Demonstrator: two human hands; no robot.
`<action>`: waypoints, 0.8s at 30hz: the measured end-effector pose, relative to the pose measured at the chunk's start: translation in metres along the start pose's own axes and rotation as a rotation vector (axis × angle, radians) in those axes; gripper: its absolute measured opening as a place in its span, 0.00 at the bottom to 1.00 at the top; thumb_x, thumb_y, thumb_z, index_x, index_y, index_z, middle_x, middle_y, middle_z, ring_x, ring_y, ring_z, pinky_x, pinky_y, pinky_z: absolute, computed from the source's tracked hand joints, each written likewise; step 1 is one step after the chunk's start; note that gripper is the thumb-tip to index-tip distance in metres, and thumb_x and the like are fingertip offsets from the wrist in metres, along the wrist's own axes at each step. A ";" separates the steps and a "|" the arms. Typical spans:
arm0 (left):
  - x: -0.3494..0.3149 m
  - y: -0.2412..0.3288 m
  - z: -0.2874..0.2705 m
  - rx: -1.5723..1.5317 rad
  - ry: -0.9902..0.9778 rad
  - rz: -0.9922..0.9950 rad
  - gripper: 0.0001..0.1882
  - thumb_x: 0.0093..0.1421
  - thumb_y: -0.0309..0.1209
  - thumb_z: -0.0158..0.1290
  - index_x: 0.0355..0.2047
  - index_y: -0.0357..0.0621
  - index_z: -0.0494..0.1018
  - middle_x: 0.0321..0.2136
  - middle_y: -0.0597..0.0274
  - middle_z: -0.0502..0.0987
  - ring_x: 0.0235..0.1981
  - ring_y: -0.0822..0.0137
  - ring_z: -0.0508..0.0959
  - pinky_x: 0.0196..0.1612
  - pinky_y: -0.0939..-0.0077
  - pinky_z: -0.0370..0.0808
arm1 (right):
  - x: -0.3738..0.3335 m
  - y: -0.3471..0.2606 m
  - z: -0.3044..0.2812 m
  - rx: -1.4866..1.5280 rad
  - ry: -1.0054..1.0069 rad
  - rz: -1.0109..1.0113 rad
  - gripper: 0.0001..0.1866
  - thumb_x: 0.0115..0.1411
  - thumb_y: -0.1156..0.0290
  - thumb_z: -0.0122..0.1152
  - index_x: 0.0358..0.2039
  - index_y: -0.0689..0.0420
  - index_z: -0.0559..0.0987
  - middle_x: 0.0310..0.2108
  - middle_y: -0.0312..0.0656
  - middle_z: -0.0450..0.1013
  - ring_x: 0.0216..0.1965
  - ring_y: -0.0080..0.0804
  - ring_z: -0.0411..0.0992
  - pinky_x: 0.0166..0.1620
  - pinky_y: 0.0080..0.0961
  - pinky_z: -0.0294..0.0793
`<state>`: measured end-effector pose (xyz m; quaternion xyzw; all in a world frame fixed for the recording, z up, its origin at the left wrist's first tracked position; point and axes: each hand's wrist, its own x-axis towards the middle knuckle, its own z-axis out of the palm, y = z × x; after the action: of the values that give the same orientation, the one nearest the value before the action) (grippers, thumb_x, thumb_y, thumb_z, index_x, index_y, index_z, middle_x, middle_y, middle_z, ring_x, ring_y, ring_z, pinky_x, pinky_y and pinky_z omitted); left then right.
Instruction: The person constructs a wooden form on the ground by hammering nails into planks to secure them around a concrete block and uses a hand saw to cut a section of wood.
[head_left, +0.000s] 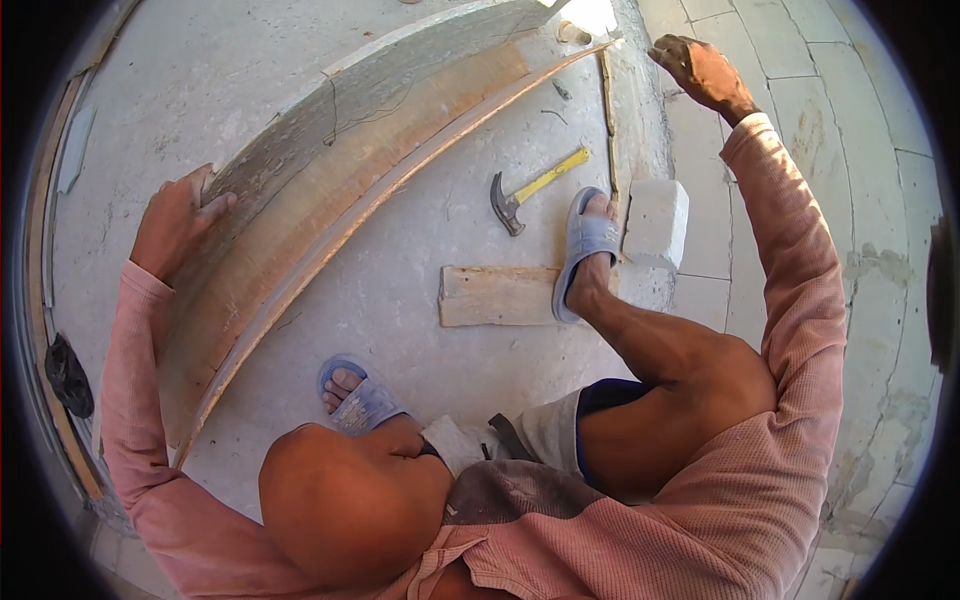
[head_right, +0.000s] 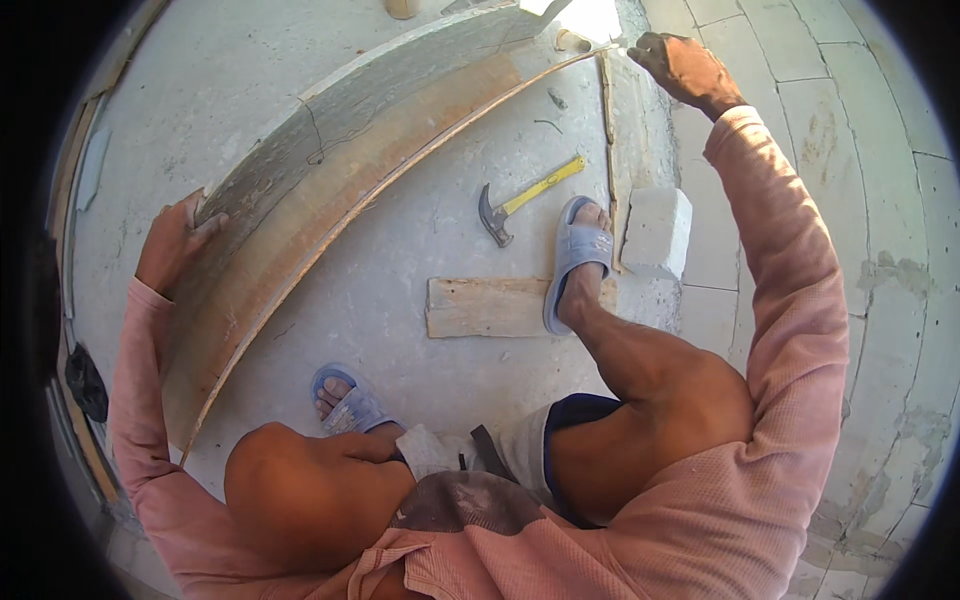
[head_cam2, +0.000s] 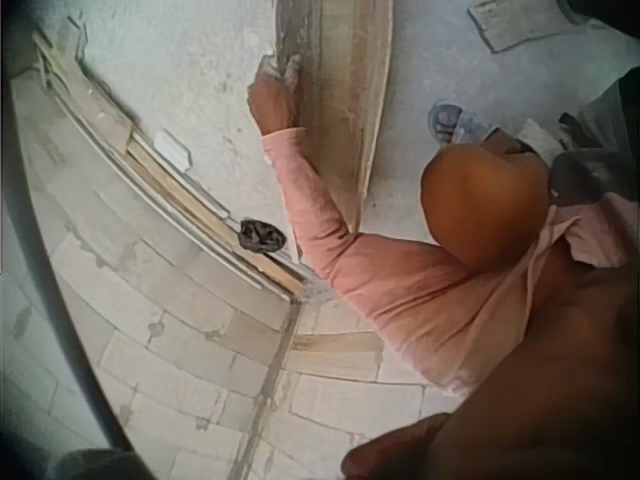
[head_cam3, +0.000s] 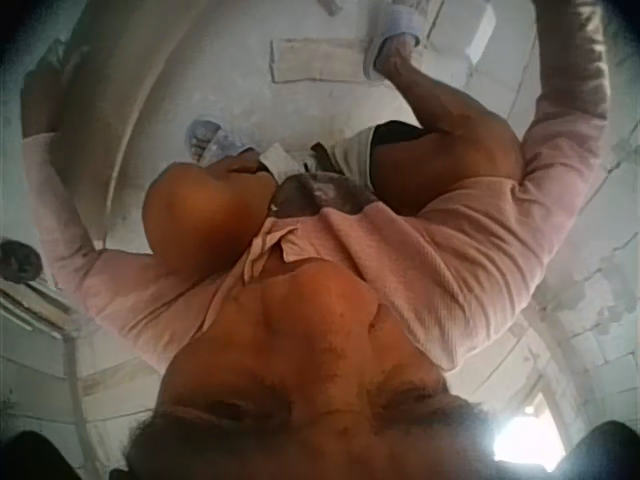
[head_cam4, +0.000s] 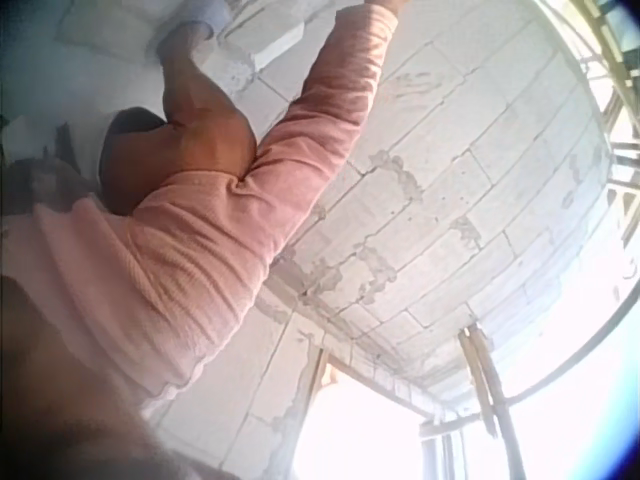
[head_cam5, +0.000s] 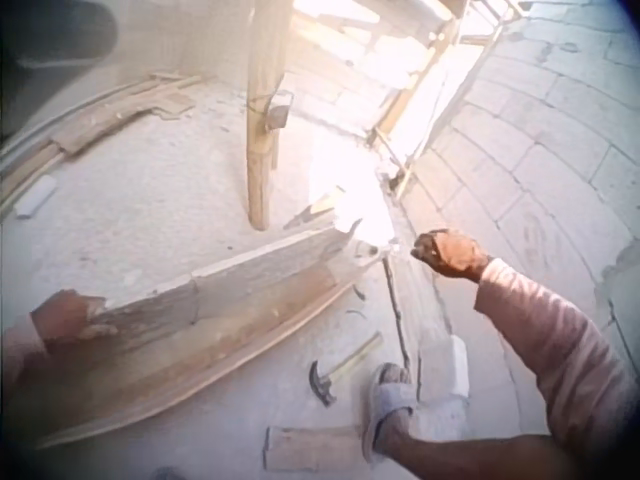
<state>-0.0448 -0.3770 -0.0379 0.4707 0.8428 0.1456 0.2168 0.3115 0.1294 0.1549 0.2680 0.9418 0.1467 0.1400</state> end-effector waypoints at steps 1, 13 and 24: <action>-0.001 0.002 -0.001 0.015 -0.001 0.005 0.20 0.63 0.42 0.59 0.45 0.37 0.77 0.32 0.38 0.79 0.35 0.40 0.80 0.41 0.55 0.74 | 0.001 0.002 0.015 0.072 -0.012 0.052 0.24 0.71 0.47 0.49 0.51 0.53 0.82 0.50 0.51 0.79 0.47 0.57 0.78 0.51 0.48 0.77; 0.011 0.055 -0.014 -0.080 0.155 -0.074 0.30 0.57 0.44 0.66 0.56 0.40 0.76 0.29 0.38 0.82 0.34 0.47 0.85 0.42 0.60 0.78 | -0.009 0.105 0.121 0.123 -0.221 0.049 0.18 0.70 0.52 0.52 0.39 0.53 0.82 0.39 0.48 0.80 0.46 0.51 0.78 0.51 0.50 0.76; 0.050 0.094 0.007 0.315 -0.030 -0.268 0.24 0.61 0.44 0.63 0.51 0.40 0.79 0.25 0.40 0.80 0.30 0.39 0.81 0.34 0.53 0.75 | 0.209 0.177 0.160 0.326 0.293 -0.140 0.22 0.70 0.51 0.51 0.49 0.56 0.81 0.40 0.55 0.80 0.41 0.55 0.78 0.49 0.48 0.75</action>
<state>0.0045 -0.2855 -0.0125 0.3844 0.9069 -0.0251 0.1706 0.2776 0.4199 0.0312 0.1971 0.9796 0.0199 -0.0335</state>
